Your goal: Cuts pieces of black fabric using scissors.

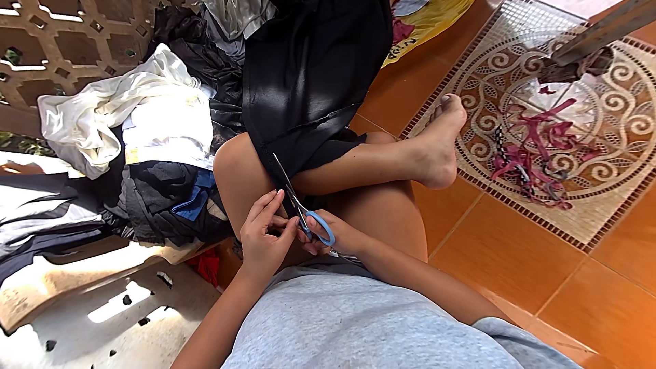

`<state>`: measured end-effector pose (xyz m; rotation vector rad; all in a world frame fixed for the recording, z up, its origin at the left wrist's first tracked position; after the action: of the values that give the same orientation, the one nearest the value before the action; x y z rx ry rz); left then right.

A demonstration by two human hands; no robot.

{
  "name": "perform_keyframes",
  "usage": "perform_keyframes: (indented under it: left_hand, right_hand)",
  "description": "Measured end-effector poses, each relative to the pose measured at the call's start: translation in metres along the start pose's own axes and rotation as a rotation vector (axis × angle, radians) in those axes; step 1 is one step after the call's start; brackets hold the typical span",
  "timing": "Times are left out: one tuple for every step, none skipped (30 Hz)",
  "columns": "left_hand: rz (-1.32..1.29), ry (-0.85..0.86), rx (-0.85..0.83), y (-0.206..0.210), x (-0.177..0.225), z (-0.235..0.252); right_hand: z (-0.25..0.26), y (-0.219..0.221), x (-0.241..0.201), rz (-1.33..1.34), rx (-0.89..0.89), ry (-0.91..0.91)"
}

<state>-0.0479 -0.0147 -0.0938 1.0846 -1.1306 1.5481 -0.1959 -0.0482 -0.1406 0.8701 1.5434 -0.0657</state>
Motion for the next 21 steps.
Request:
perform_keyframes:
  left_hand:
    - [0.0, -0.001, -0.001, 0.0, 0.0, 0.0]
    - [-0.003, -0.003, -0.002, 0.0, 0.0, 0.0]
    - [-0.01, -0.004, -0.004, 0.0, 0.0, 0.0]
    - [-0.014, -0.003, -0.003, 0.0, 0.0, 0.0]
    - [-0.016, -0.003, -0.003, 0.0, 0.0, 0.0]
    - [-0.017, -0.002, -0.002, 0.0, 0.0, 0.0]
    - [-0.019, -0.002, 0.0, 0.0, 0.0, 0.0]
    - [-0.022, -0.002, 0.001, 0.001, 0.0, -0.001]
    - [-0.021, -0.003, 0.003, 0.0, 0.0, -0.001]
    - [-0.019, -0.002, 0.005, 0.0, 0.0, -0.001]
    - [-0.016, -0.002, 0.007, 0.0, -0.001, -0.001]
    - [-0.014, -0.001, 0.008, -0.001, -0.001, -0.001]
    - [-0.014, -0.001, 0.007, -0.001, -0.001, -0.001]
    - [-0.015, 0.002, 0.007, 0.0, -0.002, -0.001]
    - [-0.014, 0.005, 0.006, 0.0, -0.002, -0.002]
    - [-0.014, 0.007, 0.007, 0.0, -0.003, -0.002]
    - [-0.013, 0.007, 0.008, 0.0, -0.003, -0.002]
    - [-0.012, 0.007, 0.007, 0.0, -0.002, -0.002]
    - [-0.01, 0.006, 0.006, 0.0, -0.002, -0.002]
    - [-0.007, 0.003, 0.006, 0.0, -0.002, -0.002]
    - [-0.003, -0.003, 0.006, 0.0, -0.002, -0.002]
  right_hand:
    - [0.0, 0.0, 0.001, -0.005, 0.005, -0.004]
    - [0.0, 0.0, 0.001, -0.009, 0.011, -0.005]
    - [0.0, 0.001, 0.002, -0.012, 0.015, -0.005]
    - [-0.001, 0.001, 0.002, -0.007, 0.014, -0.006]
    - [-0.001, 0.001, 0.003, 0.006, 0.009, -0.009]
    - [-0.001, 0.001, 0.004, 0.026, 0.0, -0.012]
    - [-0.001, 0.001, 0.004, 0.049, -0.01, -0.015]
    - [-0.002, 0.001, 0.005, 0.067, -0.023, -0.016]
    - [-0.003, 0.0, 0.007, 0.07, -0.041, -0.021]
    - [-0.003, 0.0, 0.007, 0.063, -0.052, -0.024]
    - [-0.004, 0.0, 0.008, 0.056, -0.058, -0.023]
    - [-0.005, 0.0, 0.009, 0.05, -0.056, -0.019]
    - [-0.006, 0.0, 0.01, 0.046, -0.051, -0.016]
    - [-0.006, 0.0, 0.01, 0.047, -0.045, -0.015]
    - [-0.007, 0.0, 0.01, 0.048, -0.039, -0.017]
    - [-0.007, 0.001, 0.011, 0.049, -0.035, -0.018]
    - [-0.007, 0.001, 0.011, 0.052, -0.028, -0.019]
    - [-0.007, 0.001, 0.012, 0.054, -0.022, -0.018]
    - [-0.007, 0.002, 0.012, 0.054, -0.017, -0.017]
    - [-0.007, 0.002, 0.012, 0.049, -0.011, -0.015]
    - [-0.007, 0.003, 0.012, 0.039, -0.007, -0.015]
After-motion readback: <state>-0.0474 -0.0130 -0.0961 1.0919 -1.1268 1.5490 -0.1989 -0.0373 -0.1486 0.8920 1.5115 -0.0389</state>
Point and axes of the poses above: each hand's wrist, its own z-axis towards the middle knuckle, its own y-axis out of the palm, x = y × z, the point moved 3 cm from there along z, towards the middle knuckle, and after that the axes turned 13 degrees about -z, right-handed, at the moved point
